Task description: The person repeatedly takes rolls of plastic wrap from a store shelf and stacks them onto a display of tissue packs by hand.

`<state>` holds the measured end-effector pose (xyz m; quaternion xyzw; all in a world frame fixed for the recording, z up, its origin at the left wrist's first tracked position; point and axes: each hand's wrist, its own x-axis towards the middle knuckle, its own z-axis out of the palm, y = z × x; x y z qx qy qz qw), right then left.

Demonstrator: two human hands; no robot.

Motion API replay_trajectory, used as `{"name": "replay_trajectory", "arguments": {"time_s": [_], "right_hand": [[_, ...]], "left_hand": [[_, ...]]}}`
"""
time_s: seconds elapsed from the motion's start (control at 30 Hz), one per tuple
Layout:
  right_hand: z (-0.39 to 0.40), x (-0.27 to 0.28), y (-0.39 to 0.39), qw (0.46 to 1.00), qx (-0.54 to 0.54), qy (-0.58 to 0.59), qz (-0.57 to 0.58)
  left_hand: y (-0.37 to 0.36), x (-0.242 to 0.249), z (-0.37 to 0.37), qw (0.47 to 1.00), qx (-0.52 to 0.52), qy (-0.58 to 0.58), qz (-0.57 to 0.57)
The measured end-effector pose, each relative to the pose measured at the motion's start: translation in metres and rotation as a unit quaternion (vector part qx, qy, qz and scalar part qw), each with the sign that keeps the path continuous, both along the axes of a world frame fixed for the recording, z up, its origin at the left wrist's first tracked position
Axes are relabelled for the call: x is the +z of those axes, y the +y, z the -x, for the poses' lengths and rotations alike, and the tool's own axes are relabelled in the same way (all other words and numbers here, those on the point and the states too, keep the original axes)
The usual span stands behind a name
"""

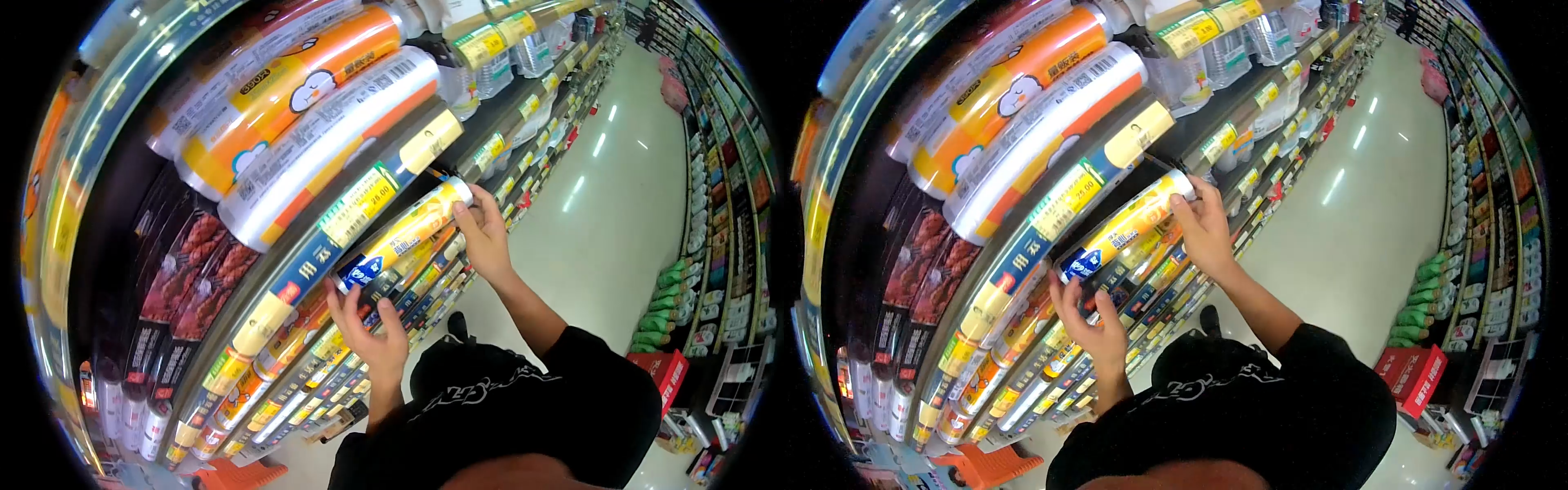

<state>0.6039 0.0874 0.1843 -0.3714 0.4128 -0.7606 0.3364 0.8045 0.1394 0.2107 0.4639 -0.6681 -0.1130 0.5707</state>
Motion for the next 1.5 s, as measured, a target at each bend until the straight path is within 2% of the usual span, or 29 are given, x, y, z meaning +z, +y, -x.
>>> {"name": "replay_trajectory", "arguments": {"time_s": [0.03,0.2,0.23,0.3,0.4,0.47,0.5,0.67,0.87,0.97,1.0,1.07,1.1,1.13,1.2,1.27,1.3,1.33,1.4,1.47,1.5], "right_hand": [[0.002,0.006,-0.005,0.999,0.049,-0.024,-0.002],[0.001,0.009,-0.014,0.997,0.075,0.030,-0.022],[0.003,0.006,-0.014,0.997,0.070,0.036,-0.012],[0.004,0.006,-0.013,0.997,0.062,0.046,0.008],[0.010,0.023,0.005,0.986,0.133,0.102,-0.028],[0.015,0.011,0.006,0.983,0.144,0.113,0.010],[0.020,0.005,0.009,0.977,0.171,0.126,0.010],[0.048,0.004,0.042,0.944,0.293,0.149,0.002],[0.081,-0.016,0.104,0.892,0.413,0.181,-0.002],[0.090,-0.025,0.143,0.805,0.503,0.314,-0.020],[0.093,-0.023,0.156,0.796,0.518,0.313,-0.017],[0.100,-0.019,0.182,0.668,0.602,0.438,0.002],[0.101,-0.021,0.189,0.613,0.648,0.450,0.043],[0.101,-0.020,0.195,0.602,0.657,0.451,0.055],[0.100,-0.020,0.209,0.506,0.698,0.499,0.086],[0.091,-0.016,0.223,0.466,0.713,0.513,0.104],[0.086,-0.022,0.230,0.447,0.688,0.553,0.146],[0.080,-0.024,0.240,0.429,0.658,0.589,0.190],[0.069,-0.020,0.266,0.405,0.662,0.597,0.202],[0.055,-0.019,0.296,0.335,0.662,0.634,0.218],[0.048,-0.018,0.313,0.321,0.667,0.630,0.234]], "left_hand": [[-0.002,-0.005,0.002,1.000,0.004,-0.013,-0.008],[-0.010,-0.008,0.017,0.995,0.061,-0.076,-0.025],[-0.014,-0.004,0.022,0.996,0.064,-0.069,0.005],[-0.016,-0.004,0.028,0.995,0.072,-0.073,-0.010],[-0.015,0.000,0.037,0.992,0.084,-0.087,-0.025],[-0.012,0.000,0.042,0.989,0.096,-0.111,0.005],[-0.005,0.005,0.049,0.995,0.084,-0.059,-0.014],[0.053,-0.001,0.080,0.989,0.133,-0.053,-0.019],[0.165,-0.035,0.136,0.968,0.215,-0.059,-0.115],[0.221,-0.049,0.159,0.950,0.243,-0.057,-0.189],[0.236,-0.049,0.165,0.945,0.259,-0.054,-0.193],[0.266,-0.046,0.178,0.932,0.282,-0.068,-0.216],[0.277,-0.043,0.182,0.928,0.299,-0.064,-0.214],[0.289,-0.039,0.187,0.928,0.292,-0.062,-0.222],[0.311,-0.036,0.195,0.922,0.308,-0.052,-0.231],[0.330,-0.033,0.199,0.916,0.276,-0.145,-0.253],[0.340,-0.028,0.199,0.909,0.268,-0.185,-0.260],[0.354,-0.029,0.202,0.903,0.290,-0.178,-0.264],[0.380,-0.034,0.206,0.902,0.284,-0.143,-0.291],[0.417,-0.039,0.205,0.885,0.317,-0.147,-0.308],[0.437,-0.040,0.204,0.875,0.325,-0.141,-0.330]]}}
